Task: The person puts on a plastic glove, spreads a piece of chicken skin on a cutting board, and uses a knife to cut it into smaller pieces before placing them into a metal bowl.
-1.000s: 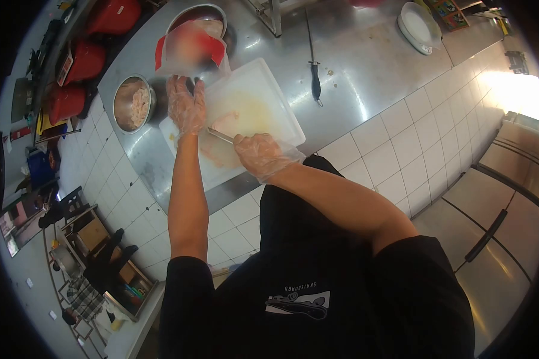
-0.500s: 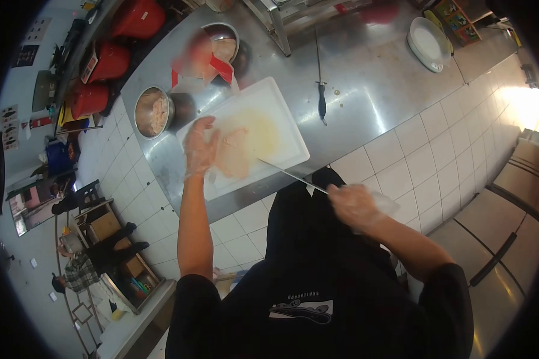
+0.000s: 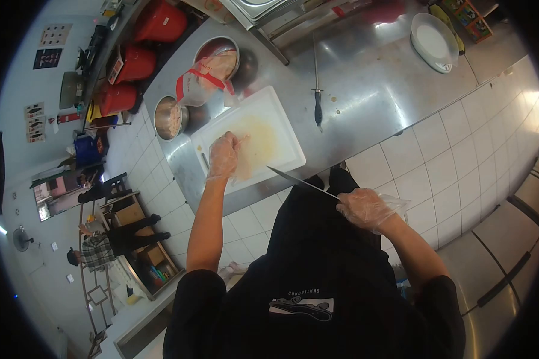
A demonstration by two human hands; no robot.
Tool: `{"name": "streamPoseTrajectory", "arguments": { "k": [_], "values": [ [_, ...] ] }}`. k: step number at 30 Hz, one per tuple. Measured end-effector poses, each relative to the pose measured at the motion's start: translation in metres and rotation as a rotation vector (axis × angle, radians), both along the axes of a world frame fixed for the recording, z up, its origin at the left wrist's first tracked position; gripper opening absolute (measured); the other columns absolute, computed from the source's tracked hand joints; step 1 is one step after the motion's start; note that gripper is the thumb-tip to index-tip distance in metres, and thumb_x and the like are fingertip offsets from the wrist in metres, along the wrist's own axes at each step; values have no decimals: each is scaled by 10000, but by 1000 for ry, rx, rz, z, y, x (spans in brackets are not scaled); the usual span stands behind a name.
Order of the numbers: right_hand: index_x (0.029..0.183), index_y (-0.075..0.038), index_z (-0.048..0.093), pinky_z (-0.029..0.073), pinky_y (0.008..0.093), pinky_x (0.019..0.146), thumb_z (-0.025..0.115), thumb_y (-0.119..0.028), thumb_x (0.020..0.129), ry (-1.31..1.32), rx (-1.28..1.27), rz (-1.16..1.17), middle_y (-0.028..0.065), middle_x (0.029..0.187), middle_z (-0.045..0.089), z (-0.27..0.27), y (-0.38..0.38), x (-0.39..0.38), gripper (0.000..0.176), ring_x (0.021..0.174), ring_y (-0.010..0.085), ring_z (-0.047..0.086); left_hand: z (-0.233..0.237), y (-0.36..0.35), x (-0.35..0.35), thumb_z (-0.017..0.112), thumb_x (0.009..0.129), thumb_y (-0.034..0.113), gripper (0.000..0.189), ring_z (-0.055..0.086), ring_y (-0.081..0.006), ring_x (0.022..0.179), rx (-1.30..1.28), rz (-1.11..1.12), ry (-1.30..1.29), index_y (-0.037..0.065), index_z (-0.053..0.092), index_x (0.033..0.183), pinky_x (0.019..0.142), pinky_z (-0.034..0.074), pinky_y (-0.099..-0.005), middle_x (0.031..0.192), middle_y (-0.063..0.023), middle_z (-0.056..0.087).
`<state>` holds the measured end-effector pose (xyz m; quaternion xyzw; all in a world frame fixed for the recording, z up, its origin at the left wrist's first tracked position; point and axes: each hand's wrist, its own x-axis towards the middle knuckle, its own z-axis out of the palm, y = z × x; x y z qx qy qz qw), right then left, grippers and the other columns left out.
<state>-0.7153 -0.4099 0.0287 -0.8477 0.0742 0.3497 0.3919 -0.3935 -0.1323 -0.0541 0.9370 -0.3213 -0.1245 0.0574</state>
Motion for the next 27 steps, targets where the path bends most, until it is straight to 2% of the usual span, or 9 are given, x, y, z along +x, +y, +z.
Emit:
{"name": "streamPoseTrajectory", "arguments": {
  "k": [5, 11, 15, 18, 19, 23, 24, 25, 27],
  "values": [
    [1026, -32, 660, 496, 557, 907, 529, -322, 1064, -62, 58, -13, 223, 877, 709, -7, -10, 3, 320, 947, 456, 668, 0, 13, 6, 690, 927, 95, 90, 692, -390, 945, 21, -107, -110, 44, 721, 994, 860, 541, -503, 955, -177, 719],
    [1035, -44, 657, 481, 555, 937, 522, -321, 1068, -93, 57, 39, 226, 929, 701, -15, -13, 22, 311, 1023, 447, 644, 113, 18, 23, 653, 1000, 170, 139, 693, -387, 960, -60, -8, 96, 58, 718, 1050, 864, 538, -464, 1006, -176, 724],
    [1042, -47, 654, 474, 566, 949, 524, -324, 1066, -84, 36, 45, 223, 971, 704, -9, -10, 36, 307, 1055, 457, 633, 280, 14, 22, 645, 1039, 174, 151, 696, -278, 932, -255, 325, -474, 55, 722, 1091, 859, 547, -412, 1008, -135, 725],
    [1047, -47, 650, 466, 570, 962, 525, -330, 1065, -98, 25, 49, 223, 987, 701, -10, -5, 43, 310, 1064, 462, 626, 327, 59, 57, 701, 1022, 168, 182, 676, -213, 907, -739, 239, -998, 19, 744, 1117, 797, 549, -389, 1023, -107, 731],
    [1049, -46, 647, 464, 570, 965, 524, -334, 1066, -102, 19, 46, 224, 992, 699, -9, -2, 45, 313, 1065, 461, 624, 338, 60, 60, 712, 1016, 160, 171, 684, -226, 906, -661, 347, -1141, 28, 746, 1121, 784, 548, -388, 1029, -123, 735],
    [1045, -39, 636, 456, 571, 975, 522, -340, 1069, -5, -4, 81, 223, 1005, 691, 4, 4, 62, 322, 1057, 458, 617, 280, 60, 109, 655, 1049, 231, 226, 689, -306, 907, -453, 400, -1235, 18, 725, 1074, 803, 542, -426, 1022, -152, 721],
    [1039, -37, 634, 456, 572, 970, 526, -339, 1068, -11, -11, 79, 223, 993, 689, 4, 3, 65, 322, 1049, 459, 616, 237, 62, 124, 622, 1055, 275, 273, 686, -335, 937, -424, 524, -993, 19, 707, 1095, 841, 532, -462, 1032, -157, 716],
    [1033, -36, 632, 457, 573, 965, 529, -338, 1068, -15, -14, 78, 224, 980, 687, 5, 4, 67, 321, 1041, 461, 616, 144, 108, 169, 611, 1048, 285, 296, 687, -374, 1004, 67, 514, -827, 23, 691, 1160, 894, 530, -487, 1072, -183, 712],
    [1027, -34, 630, 459, 574, 952, 536, -334, 1066, -18, -10, 77, 227, 962, 685, 5, 5, 60, 317, 1024, 465, 618, 63, 120, 139, 674, 960, 208, 298, 688, -406, 1052, 156, 363, -289, 33, 683, 1201, 938, 544, -499, 1080, -210, 706]
  ]
}}
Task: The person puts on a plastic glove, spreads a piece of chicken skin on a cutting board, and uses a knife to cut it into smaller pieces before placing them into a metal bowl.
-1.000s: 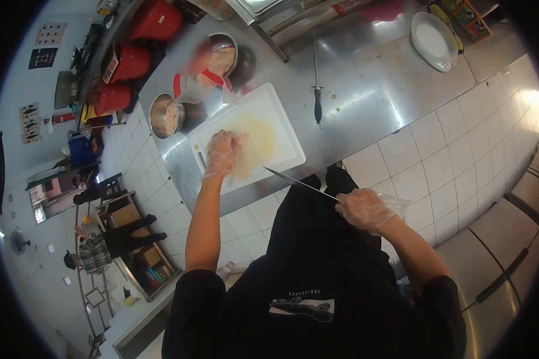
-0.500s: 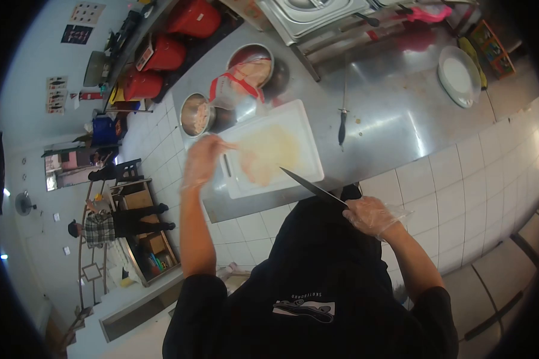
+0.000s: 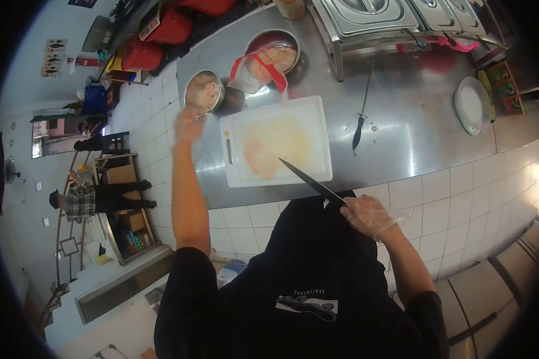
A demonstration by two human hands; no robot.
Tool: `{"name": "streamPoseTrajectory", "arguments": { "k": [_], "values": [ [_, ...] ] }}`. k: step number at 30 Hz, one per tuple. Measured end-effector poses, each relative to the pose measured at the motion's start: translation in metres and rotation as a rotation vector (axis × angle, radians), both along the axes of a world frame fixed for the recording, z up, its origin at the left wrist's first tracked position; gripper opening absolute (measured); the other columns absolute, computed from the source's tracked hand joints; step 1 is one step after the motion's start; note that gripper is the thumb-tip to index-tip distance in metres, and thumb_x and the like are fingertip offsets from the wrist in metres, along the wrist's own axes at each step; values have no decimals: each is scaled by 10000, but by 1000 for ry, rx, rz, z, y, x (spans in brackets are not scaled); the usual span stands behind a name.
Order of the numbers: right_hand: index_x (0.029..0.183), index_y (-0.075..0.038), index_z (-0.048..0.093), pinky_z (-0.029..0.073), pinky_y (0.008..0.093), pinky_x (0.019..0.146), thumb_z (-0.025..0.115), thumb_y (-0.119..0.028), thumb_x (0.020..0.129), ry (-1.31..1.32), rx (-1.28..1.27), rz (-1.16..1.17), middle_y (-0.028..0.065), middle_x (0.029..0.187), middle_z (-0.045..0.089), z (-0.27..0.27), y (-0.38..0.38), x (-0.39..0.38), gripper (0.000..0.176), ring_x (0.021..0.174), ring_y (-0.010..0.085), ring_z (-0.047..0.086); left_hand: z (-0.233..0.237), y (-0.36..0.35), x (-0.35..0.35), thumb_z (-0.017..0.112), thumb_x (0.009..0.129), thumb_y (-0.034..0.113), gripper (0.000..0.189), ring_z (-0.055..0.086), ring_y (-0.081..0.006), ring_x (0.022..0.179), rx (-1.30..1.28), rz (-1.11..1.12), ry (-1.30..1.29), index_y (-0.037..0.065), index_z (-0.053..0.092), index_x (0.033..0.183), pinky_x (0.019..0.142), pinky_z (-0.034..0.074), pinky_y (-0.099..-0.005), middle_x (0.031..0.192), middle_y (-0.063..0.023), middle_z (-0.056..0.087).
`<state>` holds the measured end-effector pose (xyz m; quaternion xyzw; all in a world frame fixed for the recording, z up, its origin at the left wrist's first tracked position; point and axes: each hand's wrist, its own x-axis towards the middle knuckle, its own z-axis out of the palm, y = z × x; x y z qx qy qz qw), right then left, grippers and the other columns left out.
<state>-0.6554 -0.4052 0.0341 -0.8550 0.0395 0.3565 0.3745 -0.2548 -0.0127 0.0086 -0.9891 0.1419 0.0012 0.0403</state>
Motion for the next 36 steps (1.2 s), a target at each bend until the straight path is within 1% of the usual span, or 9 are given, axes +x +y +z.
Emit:
{"name": "streamPoseTrajectory", "arguments": {
  "k": [2, 5, 10, 13, 15, 19, 22, 28, 36],
  "values": [
    [1028, -33, 630, 462, 576, 937, 543, -327, 1065, -35, -9, -16, 231, 950, 684, -5, -6, 1, 309, 1004, 470, 623, -4, -21, -49, 726, 914, 180, 320, 691, -396, 1035, -160, -3, -221, 38, 680, 1197, 926, 546, -504, 1070, -209, 703],
    [1041, -33, 625, 469, 580, 920, 544, -316, 1066, -67, -11, -42, 236, 950, 689, -10, -12, 4, 295, 996, 464, 630, -16, -18, -106, 777, 883, 172, 358, 692, -386, 1009, -528, 48, -10, 33, 671, 1196, 916, 551, -494, 1053, -195, 703],
    [1089, -31, 631, 505, 560, 885, 556, -295, 1059, -239, -150, -16, 213, 892, 704, -41, -4, 25, 277, 877, 427, 683, -61, -51, -183, 827, 829, 172, 367, 695, -360, 945, -389, -64, -62, 42, 690, 1144, 875, 560, -455, 1007, -153, 706],
    [1131, -26, 627, 543, 528, 818, 580, -265, 1038, -361, -309, 27, 185, 851, 714, -61, 7, 52, 261, 801, 389, 711, -77, -55, -185, 839, 816, 177, 351, 712, -324, 889, -519, 211, 169, 55, 678, 1103, 863, 564, -443, 930, -143, 717],
    [1143, -28, 620, 562, 505, 771, 598, -247, 1019, -504, -358, 31, 171, 842, 719, -77, 14, 74, 253, 782, 365, 724, -92, -48, -180, 829, 825, 177, 339, 721, -328, 909, -408, 168, 194, 52, 675, 1099, 870, 569, -440, 944, -144, 726],
    [1112, -47, 602, 573, 473, 727, 636, -233, 980, -672, -406, -9, 156, 855, 711, -88, 27, 112, 231, 798, 335, 733, -86, -49, -173, 786, 858, 156, 279, 731, -340, 953, -274, 74, 198, 49, 673, 1090, 867, 576, -450, 966, -146, 741],
    [1079, -64, 592, 567, 450, 731, 683, -252, 951, -716, -453, -35, 140, 877, 693, -91, 34, 131, 245, 802, 315, 732, -77, -65, -178, 745, 886, 159, 185, 723, -363, 932, -411, 325, 226, 53, 692, 1027, 830, 569, -475, 952, -166, 742],
    [1076, -84, 607, 549, 420, 750, 785, -297, 876, -786, -485, 4, 98, 938, 685, -96, 39, 127, 342, 849, 268, 728, -68, -66, -179, 654, 984, 177, 147, 711, -423, 891, -106, 87, 164, 44, 698, 1029, 839, 554, -489, 939, -218, 737],
    [1160, -89, 669, 528, 463, 874, 790, -269, 868, -833, -455, -30, 154, 1055, 668, -66, 44, 134, 364, 1088, 290, 678, -73, -57, -183, 649, 1063, 241, 209, 605, -113, 826, -1175, 359, 440, 37, 667, 1020, 762, 493, -321, 883, -19, 695]
  ]
}}
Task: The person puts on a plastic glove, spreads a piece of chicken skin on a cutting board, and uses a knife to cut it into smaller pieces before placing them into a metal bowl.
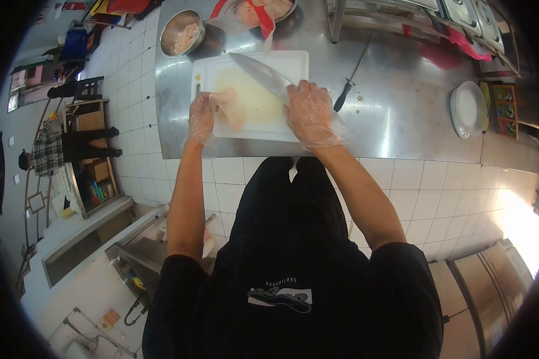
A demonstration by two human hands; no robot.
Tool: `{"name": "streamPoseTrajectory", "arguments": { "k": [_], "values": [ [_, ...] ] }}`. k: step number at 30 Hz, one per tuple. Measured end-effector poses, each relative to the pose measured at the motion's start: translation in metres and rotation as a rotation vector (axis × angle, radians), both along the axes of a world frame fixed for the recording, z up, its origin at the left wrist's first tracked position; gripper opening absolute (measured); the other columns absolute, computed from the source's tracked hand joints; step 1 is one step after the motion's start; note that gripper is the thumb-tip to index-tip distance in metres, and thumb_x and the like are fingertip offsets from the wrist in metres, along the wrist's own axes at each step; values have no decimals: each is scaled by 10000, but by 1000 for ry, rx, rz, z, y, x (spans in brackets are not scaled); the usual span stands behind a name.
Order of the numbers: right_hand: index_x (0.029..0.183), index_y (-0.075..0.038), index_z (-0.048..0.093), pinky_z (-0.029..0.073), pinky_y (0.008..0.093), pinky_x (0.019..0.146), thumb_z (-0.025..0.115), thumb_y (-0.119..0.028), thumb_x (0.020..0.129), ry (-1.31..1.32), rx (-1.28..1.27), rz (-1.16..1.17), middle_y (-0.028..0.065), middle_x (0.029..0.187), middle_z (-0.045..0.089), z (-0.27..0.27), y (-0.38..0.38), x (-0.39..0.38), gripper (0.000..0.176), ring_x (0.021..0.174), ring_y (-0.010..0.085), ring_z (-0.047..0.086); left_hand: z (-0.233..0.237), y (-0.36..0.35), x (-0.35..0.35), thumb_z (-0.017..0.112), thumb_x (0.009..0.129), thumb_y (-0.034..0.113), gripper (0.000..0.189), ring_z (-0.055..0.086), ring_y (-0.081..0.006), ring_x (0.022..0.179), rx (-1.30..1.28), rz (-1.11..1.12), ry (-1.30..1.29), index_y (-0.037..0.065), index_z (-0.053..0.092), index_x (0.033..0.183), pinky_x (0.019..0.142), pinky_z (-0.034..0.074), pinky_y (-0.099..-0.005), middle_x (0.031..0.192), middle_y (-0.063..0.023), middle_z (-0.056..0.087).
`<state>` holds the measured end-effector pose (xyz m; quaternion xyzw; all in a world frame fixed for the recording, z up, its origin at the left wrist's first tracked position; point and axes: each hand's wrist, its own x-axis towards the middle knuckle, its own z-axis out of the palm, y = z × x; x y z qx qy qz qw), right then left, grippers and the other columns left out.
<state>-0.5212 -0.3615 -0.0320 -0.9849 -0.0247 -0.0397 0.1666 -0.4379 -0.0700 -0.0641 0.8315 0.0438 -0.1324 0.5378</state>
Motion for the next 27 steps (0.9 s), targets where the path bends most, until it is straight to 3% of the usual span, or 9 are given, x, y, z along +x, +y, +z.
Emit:
{"name": "streamPoseTrajectory", "arguments": {
  "k": [1, 6, 9, 12, 13, 16, 19, 25, 27],
  "values": [
    [1196, -77, 658, 530, 466, 899, 785, -255, 878, 29, 154, 13, 161, 1092, 663, 3, 3, 4, 386, 1091, 309, 672, 1, 0, -3, 655, 1061, 239, 202, 578, -76, 830, -141, 20, -9, 42, 671, 1022, 764, 473, -290, 874, 8, 687],
    [1306, -41, 630, 518, 464, 1025, 793, -220, 882, 196, 815, 164, 151, 1247, 664, 6, 32, 55, 487, 1154, 344, 652, 40, 0, -10, 621, 1083, 204, 185, 597, -113, 900, -198, -160, 42, 24, 662, 1074, 897, 474, -285, 921, -19, 698],
    [1304, -33, 635, 522, 420, 1027, 826, -228, 858, 284, 964, 310, 149, 1294, 665, 11, 60, 71, 523, 1178, 292, 647, 59, 1, -16, 614, 1085, 191, 185, 603, -123, 917, -190, -244, 111, 14, 662, 1111, 921, 475, -281, 927, -34, 701],
    [1310, -19, 640, 519, 415, 1032, 820, -344, 812, 615, 1117, 370, 202, 1253, 702, 15, 77, 79, 621, 1186, 313, 667, 68, -1, -23, 619, 1080, 188, 179, 601, -114, 909, -213, -211, 123, 18, 666, 1110, 901, 474, -271, 921, -31, 694],
    [1252, -10, 671, 537, 400, 971, 815, -333, 820, 571, 1060, 385, 182, 1164, 723, 12, 83, 80, 559, 1096, 299, 691, 71, -1, -23, 620, 1079, 190, 177, 600, -109, 904, -224, -189, 116, 21, 667, 1105, 893, 474, -267, 918, -28, 690],
    [1186, -8, 695, 545, 399, 905, 809, -315, 834, 678, 983, 359, 163, 1134, 724, -2, 92, 82, 482, 1047, 284, 688, 82, 8, -27, 621, 1081, 190, 171, 594, -95, 878, -146, -254, 220, 25, 663, 1100, 854, 484, -262, 953, -21, 685],
    [1100, -16, 719, 530, 383, 859, 801, -280, 844, 742, 928, 366, 137, 1094, 720, -9, 94, 80, 376, 998, 251, 672, 56, 20, -33, 658, 1058, 187, 160, 594, -93, 861, -287, -193, 252, 29, 665, 1082, 809, 493, -263, 954, -18, 687],
    [1036, -24, 724, 504, 343, 849, 759, -197, 900, 806, 1157, 328, 70, 960, 694, -1, 101, 69, 223, 930, 183, 630, 72, 27, -49, 755, 991, 197, 161, 591, -83, 854, -409, -145, 300, 50, 697, 1023, 800, 495, -270, 924, 10, 690],
    [1039, -13, 716, 505, 343, 849, 746, -186, 920, 724, 1126, 316, 61, 936, 686, -2, 102, 69, 212, 919, 171, 625, 66, 40, -44, 751, 987, 173, 147, 590, -86, 856, -280, -241, 299, 39, 699, 1016, 798, 494, -276, 916, 4, 685]
  ]
}}
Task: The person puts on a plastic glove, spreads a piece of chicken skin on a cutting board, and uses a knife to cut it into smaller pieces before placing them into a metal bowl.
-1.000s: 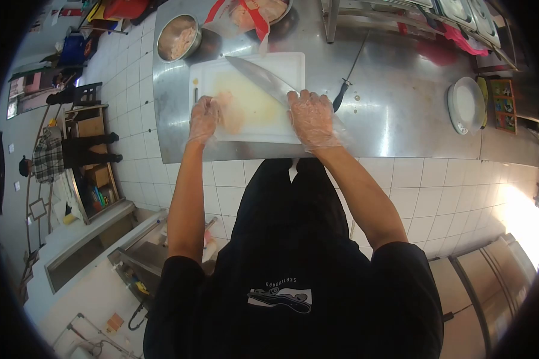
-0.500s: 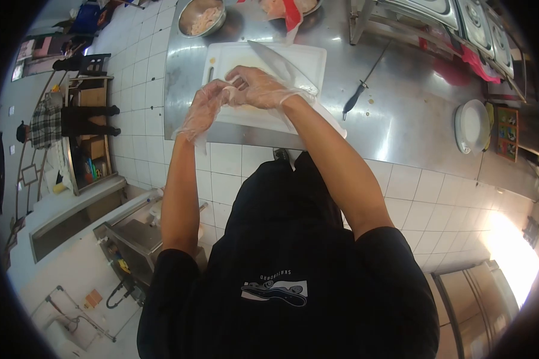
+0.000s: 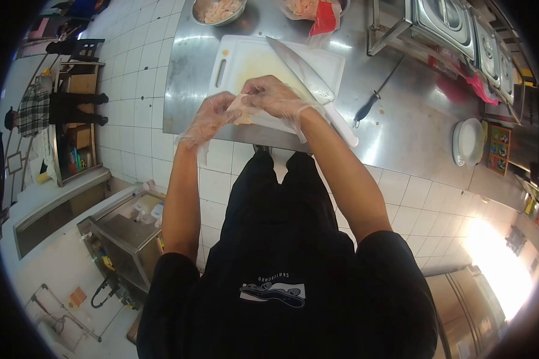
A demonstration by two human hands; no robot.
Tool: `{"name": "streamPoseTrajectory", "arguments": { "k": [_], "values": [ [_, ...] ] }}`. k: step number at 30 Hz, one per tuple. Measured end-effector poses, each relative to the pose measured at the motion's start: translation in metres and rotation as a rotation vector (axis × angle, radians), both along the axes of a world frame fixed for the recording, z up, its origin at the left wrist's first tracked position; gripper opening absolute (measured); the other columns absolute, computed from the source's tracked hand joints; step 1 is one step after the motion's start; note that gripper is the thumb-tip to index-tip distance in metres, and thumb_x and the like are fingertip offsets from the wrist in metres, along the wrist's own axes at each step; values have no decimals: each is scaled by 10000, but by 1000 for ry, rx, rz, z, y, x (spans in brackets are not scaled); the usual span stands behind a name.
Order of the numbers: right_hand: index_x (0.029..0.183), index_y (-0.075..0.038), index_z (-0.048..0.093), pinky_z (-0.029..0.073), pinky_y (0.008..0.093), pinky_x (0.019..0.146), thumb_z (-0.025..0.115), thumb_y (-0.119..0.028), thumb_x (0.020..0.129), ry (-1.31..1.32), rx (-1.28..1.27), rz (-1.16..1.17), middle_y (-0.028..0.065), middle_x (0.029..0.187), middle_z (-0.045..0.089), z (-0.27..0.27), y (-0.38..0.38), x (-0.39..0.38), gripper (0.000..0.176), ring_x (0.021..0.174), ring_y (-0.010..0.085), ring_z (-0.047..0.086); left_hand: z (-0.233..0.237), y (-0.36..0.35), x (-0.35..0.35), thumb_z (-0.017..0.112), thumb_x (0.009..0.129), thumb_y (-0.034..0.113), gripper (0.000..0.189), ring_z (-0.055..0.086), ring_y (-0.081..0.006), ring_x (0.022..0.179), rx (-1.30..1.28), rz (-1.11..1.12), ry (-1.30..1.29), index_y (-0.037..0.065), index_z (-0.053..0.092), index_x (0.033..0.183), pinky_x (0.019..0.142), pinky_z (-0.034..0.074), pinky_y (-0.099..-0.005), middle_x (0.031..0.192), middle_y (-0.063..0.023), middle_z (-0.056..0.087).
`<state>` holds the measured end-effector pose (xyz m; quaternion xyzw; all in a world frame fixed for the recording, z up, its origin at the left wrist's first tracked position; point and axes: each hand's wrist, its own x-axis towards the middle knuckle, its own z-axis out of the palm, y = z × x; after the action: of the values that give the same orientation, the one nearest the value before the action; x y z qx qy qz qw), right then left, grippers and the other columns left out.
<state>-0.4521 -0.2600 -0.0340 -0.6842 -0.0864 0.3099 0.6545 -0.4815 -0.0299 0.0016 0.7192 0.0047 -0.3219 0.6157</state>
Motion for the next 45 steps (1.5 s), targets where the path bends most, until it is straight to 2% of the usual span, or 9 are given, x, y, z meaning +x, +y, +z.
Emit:
{"name": "streamPoseTrajectory", "arguments": {
  "k": [8, 11, 15, 18, 24, 33, 36, 39, 45],
  "values": [
    [1030, 12, 673, 504, 274, 694, 676, -77, 1024, -33, -34, -346, 11, 828, 629, -6, 5, -43, 90, 763, 92, 576, -41, 38, 13, 715, 1000, 193, 187, 600, -92, 840, 78, -217, 8, 7, 721, 1017, 778, 490, -269, 862, -14, 695],
    [1032, 14, 701, 528, 312, 683, 679, -95, 991, -26, -117, -549, 36, 813, 679, -23, 11, -57, 118, 734, 108, 611, -32, 25, 35, 699, 985, 196, 184, 650, -225, 776, 295, -332, -283, 31, 710, 1067, 773, 519, -355, 839, -103, 704],
    [1004, -20, 687, 536, 415, 638, 700, -97, 956, -448, -631, -856, 123, 796, 681, -39, 28, -53, 91, 685, 300, 671, -48, -13, 69, 685, 984, 224, 208, 686, -391, 811, 494, -350, -642, 28, 687, 1054, 777, 528, -473, 856, -181, 712],
    [953, -45, 668, 515, 478, 679, 718, -99, 901, -656, -995, -860, 124, 829, 658, -49, 31, -47, 91, 748, 372, 646, -52, -35, 83, 682, 974, 217, 195, 697, -405, 897, 540, -324, -578, 24, 663, 1001, 790, 524, -506, 886, -208, 715],
    [943, -82, 669, 473, 476, 823, 708, -88, 818, -712, -1253, -775, 84, 946, 635, -52, 28, -36, 131, 958, 311, 606, -78, -42, 91, 692, 919, 141, 123, 680, -394, 892, 577, -415, -963, 44, 642, 977, 785, 520, -532, 873, -189, 694],
    [1110, -66, 678, 479, 514, 913, 686, -86, 842, -640, -1280, -845, 152, 1111, 611, -35, 3, -35, 268, 1056, 362, 579, -73, -32, 93, 709, 873, 62, 196, 635, -353, 979, 530, -143, -1105, 72, 654, 1061, 858, 485, -495, 1038, -124, 684],
    [1244, -68, 640, 469, 535, 960, 679, -87, 841, -556, -1368, -797, 196, 1189, 581, -13, -22, -59, 406, 1114, 390, 557, -80, -27, 77, 671, 869, 70, 290, 623, -354, 1024, 330, -262, -1133, 61, 669, 1159, 893, 472, -494, 1091, -120, 671],
    [1377, -62, 571, 479, 543, 971, 684, -63, 813, -349, -1244, -662, 213, 1242, 564, -2, -43, -79, 575, 1142, 413, 561, -64, -30, 52, 667, 934, 142, 456, 564, -351, 1301, 344, -597, -1069, 19, 609, 1369, 1121, 418, -479, 1379, -165, 627],
    [1402, -93, 561, 568, 519, 888, 653, 5, 811, -290, -1283, -546, 218, 1217, 568, 2, -47, -69, 605, 1082, 399, 637, -68, -39, 101, 672, 957, 184, 562, 488, -376, 1419, 535, -612, -1087, 19, 542, 1479, 1195, 367, -495, 1537, -193, 529]
  ]
}}
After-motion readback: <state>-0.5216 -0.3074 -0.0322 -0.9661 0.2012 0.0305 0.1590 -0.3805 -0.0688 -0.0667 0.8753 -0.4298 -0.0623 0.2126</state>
